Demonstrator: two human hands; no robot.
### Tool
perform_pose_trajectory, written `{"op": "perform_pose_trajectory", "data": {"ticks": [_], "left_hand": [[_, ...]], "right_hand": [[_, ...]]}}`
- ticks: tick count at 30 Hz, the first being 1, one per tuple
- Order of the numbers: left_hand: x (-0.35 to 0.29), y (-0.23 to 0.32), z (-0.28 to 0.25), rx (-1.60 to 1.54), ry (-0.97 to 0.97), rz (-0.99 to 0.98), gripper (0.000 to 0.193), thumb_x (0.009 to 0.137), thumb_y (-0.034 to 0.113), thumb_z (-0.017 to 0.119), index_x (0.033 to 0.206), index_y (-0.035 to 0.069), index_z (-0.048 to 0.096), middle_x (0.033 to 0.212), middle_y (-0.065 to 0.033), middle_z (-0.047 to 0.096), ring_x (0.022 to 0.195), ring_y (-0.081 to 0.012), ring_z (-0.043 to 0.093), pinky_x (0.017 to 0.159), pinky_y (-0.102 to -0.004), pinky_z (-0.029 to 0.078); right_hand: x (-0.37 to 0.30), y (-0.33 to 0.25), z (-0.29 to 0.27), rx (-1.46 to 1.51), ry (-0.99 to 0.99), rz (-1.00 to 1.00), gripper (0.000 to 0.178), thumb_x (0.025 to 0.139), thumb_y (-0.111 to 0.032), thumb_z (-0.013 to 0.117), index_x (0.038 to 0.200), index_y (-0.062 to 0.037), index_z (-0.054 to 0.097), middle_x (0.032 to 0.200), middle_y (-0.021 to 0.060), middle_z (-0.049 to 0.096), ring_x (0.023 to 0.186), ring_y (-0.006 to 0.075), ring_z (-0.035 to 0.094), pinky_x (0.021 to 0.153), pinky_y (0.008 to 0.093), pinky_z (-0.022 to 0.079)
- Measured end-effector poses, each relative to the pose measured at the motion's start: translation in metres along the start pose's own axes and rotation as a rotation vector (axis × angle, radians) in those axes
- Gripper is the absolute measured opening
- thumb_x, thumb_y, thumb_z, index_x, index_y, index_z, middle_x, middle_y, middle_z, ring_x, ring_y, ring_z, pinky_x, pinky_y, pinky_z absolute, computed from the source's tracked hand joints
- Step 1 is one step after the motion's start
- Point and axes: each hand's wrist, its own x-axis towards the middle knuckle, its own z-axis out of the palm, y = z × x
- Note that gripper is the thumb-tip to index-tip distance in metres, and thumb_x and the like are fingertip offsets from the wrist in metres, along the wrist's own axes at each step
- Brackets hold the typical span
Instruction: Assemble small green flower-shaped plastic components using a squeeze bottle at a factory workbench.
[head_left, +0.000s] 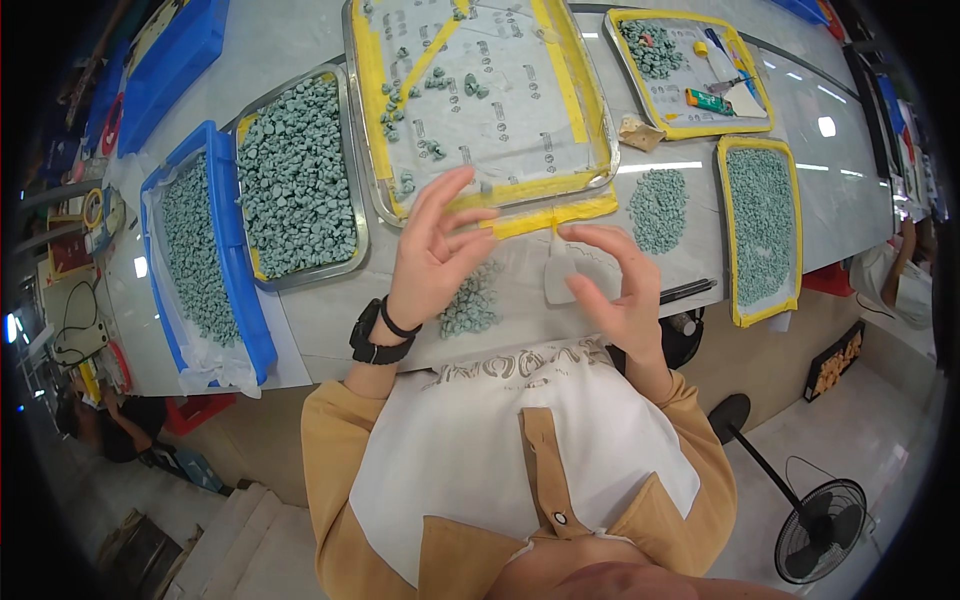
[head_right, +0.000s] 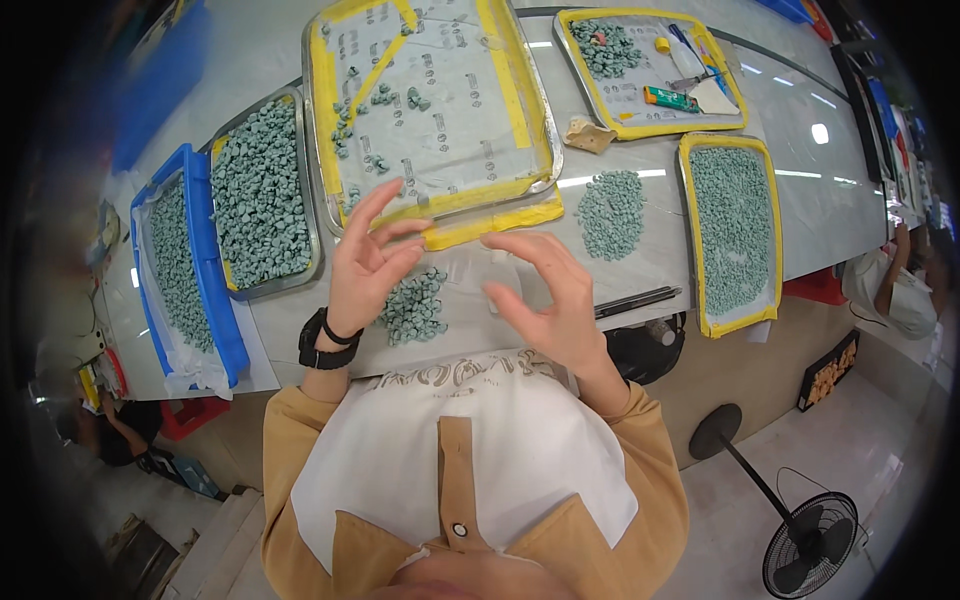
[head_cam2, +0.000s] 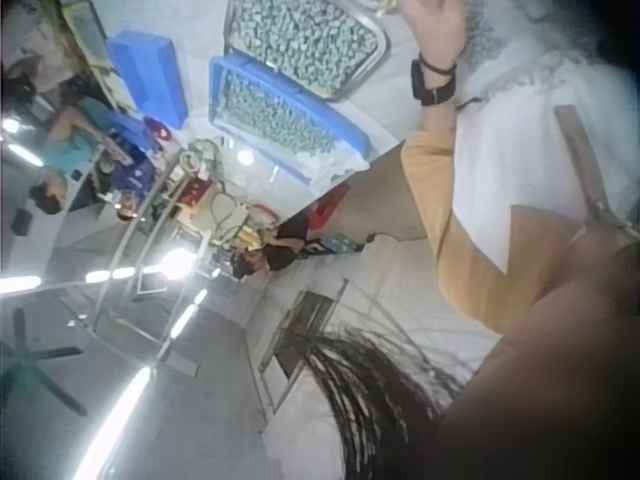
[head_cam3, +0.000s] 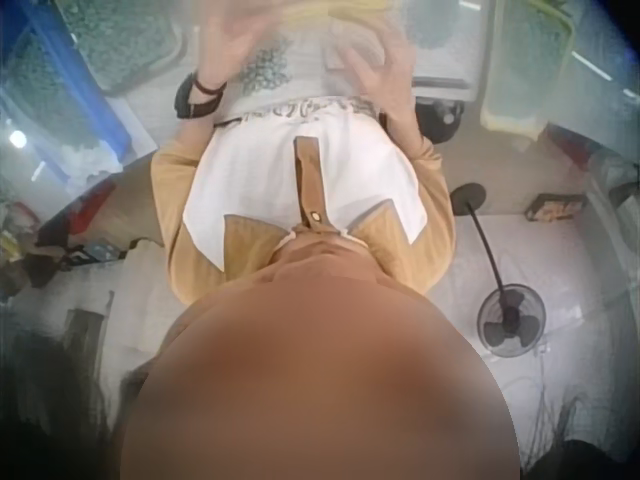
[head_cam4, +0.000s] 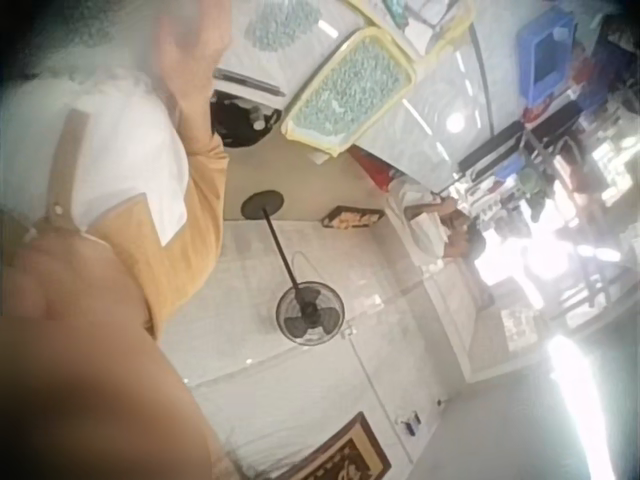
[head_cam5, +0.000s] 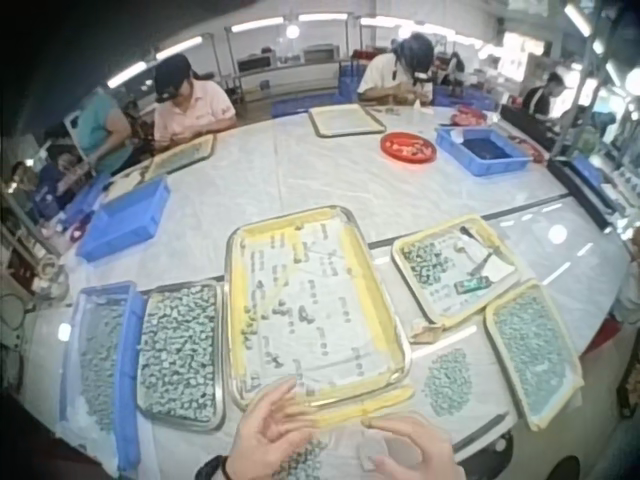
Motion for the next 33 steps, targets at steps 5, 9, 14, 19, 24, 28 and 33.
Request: {"op": "perform_pose_trajectory", "data": {"ticks": [5, 9, 14, 19, 24, 28, 33], "left_hand": [[0.006, -0.004, -0.020, 0.979, 0.109, 0.415, 0.034, 0.073, -0.003, 0.070, 0.106, 0.003, 0.065, 0.105, -0.0098, 0.061, 0.093, -0.0258, 0.058, 0.080, -0.0366, 0.048], [0.011, -0.016, -0.029, 1.126, 0.069, 0.393, 0.028, 0.071, 0.003, 0.073, 0.099, 0.003, 0.066, 0.098, -0.0079, 0.060, 0.091, -0.0284, 0.056, 0.078, -0.0384, 0.044], [0.014, -0.017, -0.029, 1.190, 0.068, 0.494, 0.019, 0.074, 0.005, 0.072, 0.093, 0.005, 0.068, 0.090, -0.0047, 0.061, 0.086, -0.0256, 0.056, 0.076, -0.0376, 0.043], [0.017, -0.017, -0.029, 1.159, 0.087, 0.502, 0.019, 0.075, 0.005, 0.072, 0.093, 0.005, 0.068, 0.090, -0.0050, 0.061, 0.086, -0.0256, 0.056, 0.075, -0.0372, 0.044], [0.013, -0.012, -0.028, 1.156, 0.086, 0.460, 0.021, 0.074, 0.004, 0.071, 0.095, 0.005, 0.067, 0.093, -0.0066, 0.061, 0.085, -0.0262, 0.056, 0.074, -0.0373, 0.045], [-0.017, 0.009, -0.021, 1.040, 0.013, 0.352, 0.022, 0.075, 0.002, 0.070, 0.096, 0.003, 0.066, 0.095, -0.0090, 0.059, 0.086, -0.0273, 0.056, 0.075, -0.0380, 0.045], [-0.019, -0.014, -0.019, 1.042, 0.003, 0.256, 0.021, 0.073, 0.003, 0.070, 0.093, 0.003, 0.065, 0.093, -0.0100, 0.058, 0.087, -0.0285, 0.055, 0.075, -0.0395, 0.045]], "right_hand": [[-0.006, 0.019, -0.017, -0.333, -0.005, -0.029, 0.041, 0.073, -0.005, 0.073, 0.112, 0.0000, 0.061, 0.101, 0.0148, 0.067, 0.093, 0.0303, 0.062, 0.083, 0.0360, 0.047], [-0.012, 0.015, -0.011, -0.483, -0.268, 0.086, 0.061, 0.073, -0.019, 0.078, 0.126, -0.0010, 0.055, 0.106, 0.0145, 0.059, 0.098, 0.0298, 0.056, 0.085, 0.0354, 0.045], [-0.019, 0.025, -0.006, -0.472, -0.229, 0.093, 0.085, 0.070, -0.032, 0.081, 0.140, -0.0036, 0.043, 0.107, 0.0140, 0.051, 0.099, 0.0291, 0.051, 0.086, 0.0361, 0.043], [-0.016, 0.011, -0.011, -0.412, -0.392, 0.132, 0.090, 0.060, -0.026, 0.085, 0.140, -0.0094, 0.045, 0.095, 0.0114, 0.048, 0.088, 0.0278, 0.050, 0.080, 0.0363, 0.043], [-0.018, 0.015, -0.005, -0.539, -0.452, 0.121, 0.082, 0.055, -0.021, 0.086, 0.130, -0.0148, 0.055, 0.091, 0.0109, 0.047, 0.086, 0.0283, 0.049, 0.078, 0.0366, 0.043], [-0.019, 0.013, -0.008, -0.390, -0.459, 0.132, 0.069, 0.055, -0.016, 0.085, 0.118, -0.0121, 0.057, 0.088, 0.0098, 0.046, 0.081, 0.0286, 0.049, 0.073, 0.0375, 0.043], [-0.017, 0.013, -0.003, -0.125, -0.392, 0.013, 0.062, 0.057, -0.014, 0.085, 0.109, -0.0094, 0.051, 0.085, 0.0094, 0.045, 0.073, 0.0273, 0.046, 0.063, 0.0362, 0.039]]}}
